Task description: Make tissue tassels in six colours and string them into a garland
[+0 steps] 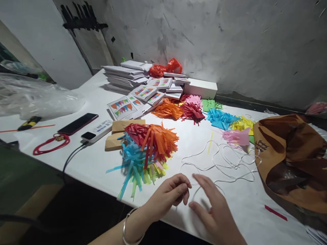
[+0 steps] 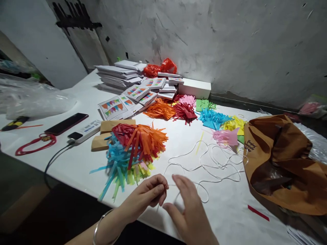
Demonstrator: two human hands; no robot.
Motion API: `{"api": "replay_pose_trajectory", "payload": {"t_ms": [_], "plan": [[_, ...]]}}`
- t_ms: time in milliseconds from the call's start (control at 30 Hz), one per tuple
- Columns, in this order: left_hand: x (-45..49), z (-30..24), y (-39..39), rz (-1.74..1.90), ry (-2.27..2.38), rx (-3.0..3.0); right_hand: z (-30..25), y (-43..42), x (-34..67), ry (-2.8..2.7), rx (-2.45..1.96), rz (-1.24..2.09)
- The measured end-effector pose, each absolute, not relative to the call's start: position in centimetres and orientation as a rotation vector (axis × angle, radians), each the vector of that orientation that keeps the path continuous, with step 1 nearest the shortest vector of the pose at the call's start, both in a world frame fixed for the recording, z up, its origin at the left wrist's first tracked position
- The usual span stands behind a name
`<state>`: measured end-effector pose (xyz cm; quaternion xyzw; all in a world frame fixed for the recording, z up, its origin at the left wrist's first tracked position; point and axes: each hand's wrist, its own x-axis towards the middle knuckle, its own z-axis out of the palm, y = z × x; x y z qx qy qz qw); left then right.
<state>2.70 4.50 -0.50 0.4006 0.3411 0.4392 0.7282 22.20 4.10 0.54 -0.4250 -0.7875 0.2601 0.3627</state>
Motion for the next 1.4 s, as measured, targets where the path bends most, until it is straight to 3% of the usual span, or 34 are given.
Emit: {"api": "replay_pose_trajectory", "payload": {"t_ms": [133, 800, 1133, 1400], "plan": [[3.5, -0.5, 3.8, 0.998, 0.746, 0.831, 0.2, 3.6, 20.1, -1.921, -1.074, 0.846], [2.8, -1.3, 2.9, 0.947, 0.618, 0.864, 0.3, 3.3, 21.6, -1.779, -1.17, 0.73], [2.6, -1.1, 2.3, 1.004, 0.868, 1.19, 0.4, 1.1, 21.5, -1.668, -1.186, 0.752], [2.8, -1.4, 1.6, 1.077, 0.599, 1.037, -0.9, 1.8, 22.1, -1.636, -1.232, 0.867]]}}
